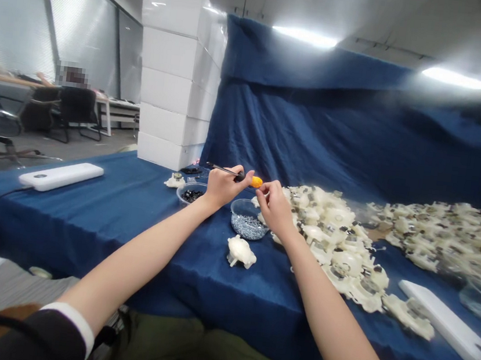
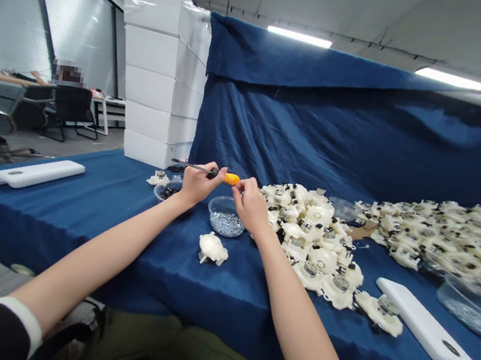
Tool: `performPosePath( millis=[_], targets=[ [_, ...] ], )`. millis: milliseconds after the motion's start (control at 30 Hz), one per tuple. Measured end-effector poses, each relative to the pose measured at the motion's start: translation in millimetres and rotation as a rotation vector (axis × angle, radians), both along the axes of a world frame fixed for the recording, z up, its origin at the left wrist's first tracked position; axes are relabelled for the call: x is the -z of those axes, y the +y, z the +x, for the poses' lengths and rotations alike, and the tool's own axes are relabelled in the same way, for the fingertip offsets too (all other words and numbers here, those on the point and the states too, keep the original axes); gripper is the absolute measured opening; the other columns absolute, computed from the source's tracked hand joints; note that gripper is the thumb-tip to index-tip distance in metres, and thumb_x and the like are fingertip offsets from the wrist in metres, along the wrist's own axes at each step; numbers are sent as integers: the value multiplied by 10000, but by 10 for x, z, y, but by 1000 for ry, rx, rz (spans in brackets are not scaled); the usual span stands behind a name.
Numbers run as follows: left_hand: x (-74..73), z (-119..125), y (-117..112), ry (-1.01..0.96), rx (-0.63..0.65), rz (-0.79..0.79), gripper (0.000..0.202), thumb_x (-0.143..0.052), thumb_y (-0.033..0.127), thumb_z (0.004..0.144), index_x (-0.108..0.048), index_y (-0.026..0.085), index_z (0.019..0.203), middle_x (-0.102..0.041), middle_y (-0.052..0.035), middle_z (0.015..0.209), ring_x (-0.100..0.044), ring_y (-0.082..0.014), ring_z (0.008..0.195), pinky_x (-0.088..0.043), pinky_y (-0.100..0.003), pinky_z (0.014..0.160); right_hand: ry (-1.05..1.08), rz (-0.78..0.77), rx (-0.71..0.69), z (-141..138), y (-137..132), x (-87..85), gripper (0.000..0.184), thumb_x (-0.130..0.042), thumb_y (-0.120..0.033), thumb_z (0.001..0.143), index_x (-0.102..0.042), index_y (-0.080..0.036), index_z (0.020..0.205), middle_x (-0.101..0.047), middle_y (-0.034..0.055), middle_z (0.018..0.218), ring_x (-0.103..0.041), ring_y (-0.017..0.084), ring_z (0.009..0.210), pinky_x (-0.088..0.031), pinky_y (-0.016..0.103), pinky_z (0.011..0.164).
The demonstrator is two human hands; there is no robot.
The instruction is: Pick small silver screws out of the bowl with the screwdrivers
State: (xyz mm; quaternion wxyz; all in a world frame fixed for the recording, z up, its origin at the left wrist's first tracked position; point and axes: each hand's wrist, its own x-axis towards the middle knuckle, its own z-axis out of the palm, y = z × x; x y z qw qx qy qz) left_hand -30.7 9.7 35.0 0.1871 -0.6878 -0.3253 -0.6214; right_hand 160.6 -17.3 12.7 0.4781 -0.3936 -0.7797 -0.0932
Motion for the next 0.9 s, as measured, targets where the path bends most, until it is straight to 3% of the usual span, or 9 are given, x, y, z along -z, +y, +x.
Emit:
performPosePath(
  millis=[267,467,900],
  targets=[
    [-10,-8,10,-14,-10,13,491,-585,542,967,-598,186,630,-532,16,501,-475,-104,471,-270,-262,532,16,22,-57,4,-93,-54,120,-557,-323,1018,-611,-231,963,-646,35,995,-619,167,762,-457,316,714],
    [-20,4,-8,-21,-14,18,494,-582,536,964,-591,189,612,-512,18,489,-451,-103,457,-270,-263,524,47,14,-19,-3,-66,-44,188,-534,-398,1033,-595,-227,986,-634,45,1004,-609,164,749,-450,314,696],
    [-23,5,-21,-9,-14,16,500,-583,529,962,-561,189,595,-476,25,476,-433,-99,448,-271,-261,519,117,152,-33,12,-111,-73,171,-670,-359,950,-666,-217,854,-644,3,828,-552,117,616,-443,282,611]
  ],
)
